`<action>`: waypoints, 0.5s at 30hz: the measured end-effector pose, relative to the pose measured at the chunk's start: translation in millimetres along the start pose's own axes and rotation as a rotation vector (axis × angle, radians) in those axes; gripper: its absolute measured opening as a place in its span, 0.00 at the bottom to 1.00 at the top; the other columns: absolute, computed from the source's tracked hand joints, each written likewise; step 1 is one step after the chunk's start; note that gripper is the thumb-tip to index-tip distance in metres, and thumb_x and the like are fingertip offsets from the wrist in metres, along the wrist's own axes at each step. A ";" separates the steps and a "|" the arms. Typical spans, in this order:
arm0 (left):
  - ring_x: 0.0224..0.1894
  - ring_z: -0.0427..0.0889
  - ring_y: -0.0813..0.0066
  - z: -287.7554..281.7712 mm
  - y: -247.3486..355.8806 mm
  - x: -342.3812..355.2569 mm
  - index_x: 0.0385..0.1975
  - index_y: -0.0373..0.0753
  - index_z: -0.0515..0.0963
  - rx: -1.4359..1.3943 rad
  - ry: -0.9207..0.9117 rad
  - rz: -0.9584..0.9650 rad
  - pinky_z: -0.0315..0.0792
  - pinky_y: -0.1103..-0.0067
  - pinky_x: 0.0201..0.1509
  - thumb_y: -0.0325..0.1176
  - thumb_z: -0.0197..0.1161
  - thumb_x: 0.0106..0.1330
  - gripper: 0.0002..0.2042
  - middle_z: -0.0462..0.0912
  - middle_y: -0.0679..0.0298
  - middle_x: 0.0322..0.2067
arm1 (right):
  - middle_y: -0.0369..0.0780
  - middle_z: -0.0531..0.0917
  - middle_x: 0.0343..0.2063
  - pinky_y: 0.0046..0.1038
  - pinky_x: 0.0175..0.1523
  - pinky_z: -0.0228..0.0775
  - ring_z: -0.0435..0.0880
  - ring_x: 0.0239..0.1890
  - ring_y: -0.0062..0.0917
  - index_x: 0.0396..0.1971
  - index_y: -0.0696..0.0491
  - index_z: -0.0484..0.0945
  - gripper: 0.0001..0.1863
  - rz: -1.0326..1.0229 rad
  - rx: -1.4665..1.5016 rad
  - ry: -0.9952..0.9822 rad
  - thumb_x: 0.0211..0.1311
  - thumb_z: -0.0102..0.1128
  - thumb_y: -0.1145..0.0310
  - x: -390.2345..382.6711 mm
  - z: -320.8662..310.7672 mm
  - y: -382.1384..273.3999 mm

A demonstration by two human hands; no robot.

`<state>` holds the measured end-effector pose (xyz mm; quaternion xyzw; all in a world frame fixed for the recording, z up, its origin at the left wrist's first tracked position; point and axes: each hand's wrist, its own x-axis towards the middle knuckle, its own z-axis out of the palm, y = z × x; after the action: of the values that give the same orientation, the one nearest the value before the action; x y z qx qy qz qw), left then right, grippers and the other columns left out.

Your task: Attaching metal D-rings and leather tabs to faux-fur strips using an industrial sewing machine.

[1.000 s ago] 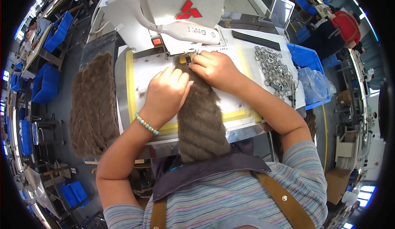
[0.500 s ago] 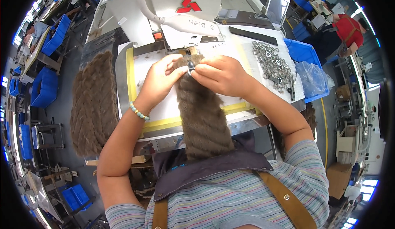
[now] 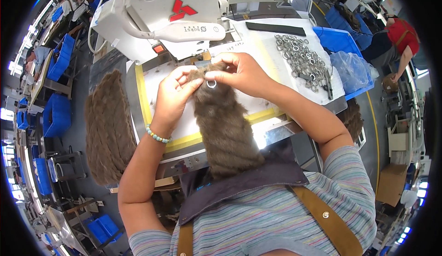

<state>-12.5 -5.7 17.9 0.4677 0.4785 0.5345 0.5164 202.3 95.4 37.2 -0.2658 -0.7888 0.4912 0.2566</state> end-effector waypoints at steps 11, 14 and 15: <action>0.53 0.84 0.81 -3.8 -4.0 1.7 0.59 0.32 0.78 -0.024 -0.017 -0.002 0.76 0.79 0.62 0.24 0.64 0.77 0.14 0.87 0.63 0.52 | 0.31 0.89 0.41 0.21 0.54 0.72 0.81 0.45 0.11 0.47 0.57 0.90 0.15 0.231 0.309 -0.010 0.78 0.64 0.61 7.5 3.4 17.6; 0.53 0.84 0.80 -2.1 -3.3 0.8 0.58 0.31 0.79 -0.041 0.006 -0.015 0.79 0.81 0.60 0.21 0.63 0.76 0.13 0.87 0.62 0.53 | 0.31 0.89 0.39 0.21 0.52 0.72 0.81 0.43 0.12 0.46 0.57 0.90 0.14 0.183 0.311 0.003 0.76 0.66 0.61 6.1 5.9 14.8; 0.53 0.84 0.80 -0.6 -3.6 1.7 0.58 0.31 0.79 -0.041 -0.007 -0.015 0.79 0.81 0.60 0.21 0.63 0.76 0.13 0.87 0.62 0.53 | 0.31 0.88 0.36 0.21 0.49 0.71 0.80 0.40 0.11 0.44 0.57 0.90 0.14 0.139 0.304 0.026 0.74 0.69 0.61 4.0 5.6 13.2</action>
<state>-12.8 -4.0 14.4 0.4552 0.4693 0.5387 0.5313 197.8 99.5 23.6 -0.2842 -0.6817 0.6179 0.2695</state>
